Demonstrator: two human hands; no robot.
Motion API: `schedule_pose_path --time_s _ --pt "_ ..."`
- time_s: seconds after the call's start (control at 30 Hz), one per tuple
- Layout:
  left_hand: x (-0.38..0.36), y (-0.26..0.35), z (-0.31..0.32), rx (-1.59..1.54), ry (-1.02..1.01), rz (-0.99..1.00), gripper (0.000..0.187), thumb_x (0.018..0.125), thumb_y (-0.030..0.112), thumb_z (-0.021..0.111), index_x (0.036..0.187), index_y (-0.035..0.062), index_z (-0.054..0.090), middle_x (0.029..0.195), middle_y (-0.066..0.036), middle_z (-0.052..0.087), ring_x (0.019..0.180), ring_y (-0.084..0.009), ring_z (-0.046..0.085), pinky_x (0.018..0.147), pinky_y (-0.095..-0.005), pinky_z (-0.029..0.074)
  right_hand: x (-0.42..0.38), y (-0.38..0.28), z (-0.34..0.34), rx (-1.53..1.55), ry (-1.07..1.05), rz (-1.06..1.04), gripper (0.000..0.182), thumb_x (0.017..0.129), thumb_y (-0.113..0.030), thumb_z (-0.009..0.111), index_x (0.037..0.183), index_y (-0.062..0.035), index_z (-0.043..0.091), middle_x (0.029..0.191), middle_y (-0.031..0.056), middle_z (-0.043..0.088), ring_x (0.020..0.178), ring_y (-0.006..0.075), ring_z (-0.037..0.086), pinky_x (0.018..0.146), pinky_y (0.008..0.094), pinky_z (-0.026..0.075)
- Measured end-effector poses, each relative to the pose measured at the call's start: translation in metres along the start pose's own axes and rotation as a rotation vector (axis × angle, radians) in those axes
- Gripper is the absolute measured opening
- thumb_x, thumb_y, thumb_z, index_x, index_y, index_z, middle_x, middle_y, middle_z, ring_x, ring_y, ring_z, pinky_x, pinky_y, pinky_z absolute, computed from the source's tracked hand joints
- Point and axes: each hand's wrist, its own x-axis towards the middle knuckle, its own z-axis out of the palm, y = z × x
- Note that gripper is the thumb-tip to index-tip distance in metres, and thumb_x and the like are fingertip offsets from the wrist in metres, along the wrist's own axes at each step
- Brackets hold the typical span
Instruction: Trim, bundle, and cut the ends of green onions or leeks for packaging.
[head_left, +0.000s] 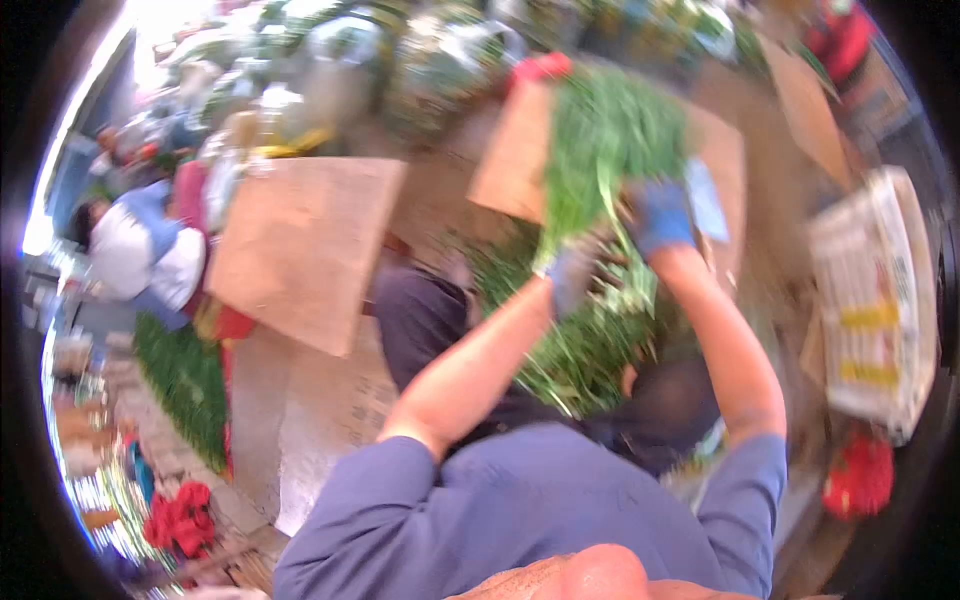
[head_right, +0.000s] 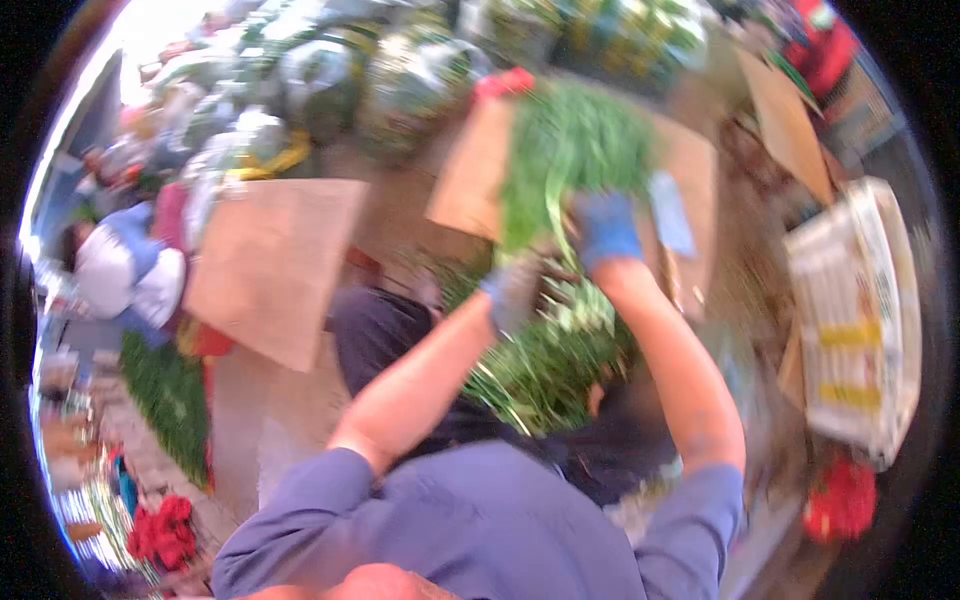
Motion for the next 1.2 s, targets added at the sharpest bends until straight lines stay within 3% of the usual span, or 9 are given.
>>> schedule_pose_path --time_s 0.13,0.57,0.8,0.87,0.9,0.93,0.97,1.07,1.2 --pt "0.014 -0.021 -0.001 -0.145 0.005 0.013 0.029 0.096 0.042 0.056 0.106 0.0159 0.062 0.084 -0.001 0.068 0.062 -0.0156 0.066 0.050 -0.0270 0.048 -0.008 0.006 0.047 -0.019 0.222 -0.017 0.009 0.081 -0.027 0.066 0.083 -0.0180 0.064 0.087 0.0041 0.066 0.090 0.0293 0.059 0.082 0.0476 0.040" --pt "0.000 -0.014 -0.031 0.292 0.093 -0.053 0.022 0.095 0.024 0.054 0.096 0.0040 0.063 0.069 -0.011 0.067 0.054 -0.0203 0.065 0.044 -0.0301 0.047 -0.034 0.053 -0.053 0.057 0.394 0.187 0.025 0.086 -0.033 0.067 0.098 -0.0105 0.067 0.086 0.0109 0.068 0.080 0.0304 0.065 0.076 0.0412 0.048" --pt "0.007 -0.018 -0.063 0.756 0.136 -0.007 0.039 0.095 0.042 0.057 0.095 0.0045 0.064 0.064 -0.007 0.063 0.045 -0.0144 0.059 0.040 -0.0262 0.046 -0.187 -0.001 -0.029 1.699 -0.106 0.283 0.027 0.086 -0.022 0.070 0.104 -0.0024 0.063 0.083 0.0051 0.063 0.077 0.0118 0.061 0.071 0.0278 0.050" --pt "0.004 -0.021 -0.070 0.770 0.165 0.054 0.043 0.094 0.045 0.058 0.095 0.0031 0.065 0.066 -0.006 0.063 0.049 -0.0131 0.059 0.044 -0.0276 0.048 -0.206 -0.036 0.029 1.547 -0.536 0.379 0.056 0.085 -0.022 0.067 0.136 -0.0052 0.049 0.109 0.0183 0.067 0.089 0.0237 0.066 0.081 0.0348 0.053" --pt "-0.002 -0.017 -0.068 0.882 0.189 0.042 0.044 0.094 0.046 0.058 0.095 0.0029 0.065 0.066 -0.006 0.063 0.050 -0.0126 0.059 0.046 -0.0279 0.048 -0.238 -0.042 0.112 0.582 -0.442 0.186 0.062 0.088 -0.028 0.062 0.144 -0.0100 0.040 0.124 0.0249 0.060 0.105 0.0360 0.064 0.090 0.0406 0.051" --pt "-0.007 -0.011 -0.066 0.991 0.215 0.035 0.046 0.093 0.048 0.058 0.094 0.0026 0.065 0.067 -0.006 0.063 0.051 -0.0122 0.059 0.047 -0.0283 0.048 -0.250 -0.050 0.130 0.286 -0.489 0.135 0.057 0.091 -0.035 0.057 0.141 -0.0108 0.045 0.128 0.0261 0.056 0.117 0.0396 0.056 0.096 0.0428 0.047" --pt "-0.014 -0.007 -0.063 1.100 0.241 0.021 0.047 0.093 0.049 0.058 0.094 0.0024 0.065 0.067 -0.006 0.063 0.051 -0.0117 0.060 0.048 -0.0286 0.048 -0.240 -0.061 0.118 0.802 -0.498 0.360 0.045 0.092 -0.042 0.057 0.123 -0.0105 0.060 0.112 0.0235 0.064 0.104 0.0367 0.064 0.087 0.0448 0.050" --pt "-0.023 -0.003 -0.070 1.407 0.385 0.237 0.045 0.091 0.047 0.060 0.095 0.0030 0.065 0.074 -0.013 0.066 0.070 -0.0264 0.066 0.066 -0.0361 0.051 -0.203 -0.051 0.057 0.596 -0.113 0.420 0.041 0.091 -0.048 0.060 0.084 -0.0076 0.065 0.076 0.0197 0.063 0.071 0.0390 0.064 0.064 0.0446 0.049" --pt "-0.030 -0.002 -0.054 1.314 0.416 0.590 0.031 0.091 0.034 0.062 0.099 0.0044 0.065 0.091 -0.017 0.067 0.089 -0.0375 0.064 0.080 -0.0408 0.050 -0.119 0.016 0.036 0.528 0.299 0.369 0.037 0.088 -0.039 0.065 0.112 -0.0105 0.063 0.101 0.0189 0.067 0.094 0.0364 0.065 0.080 0.0444 0.050"
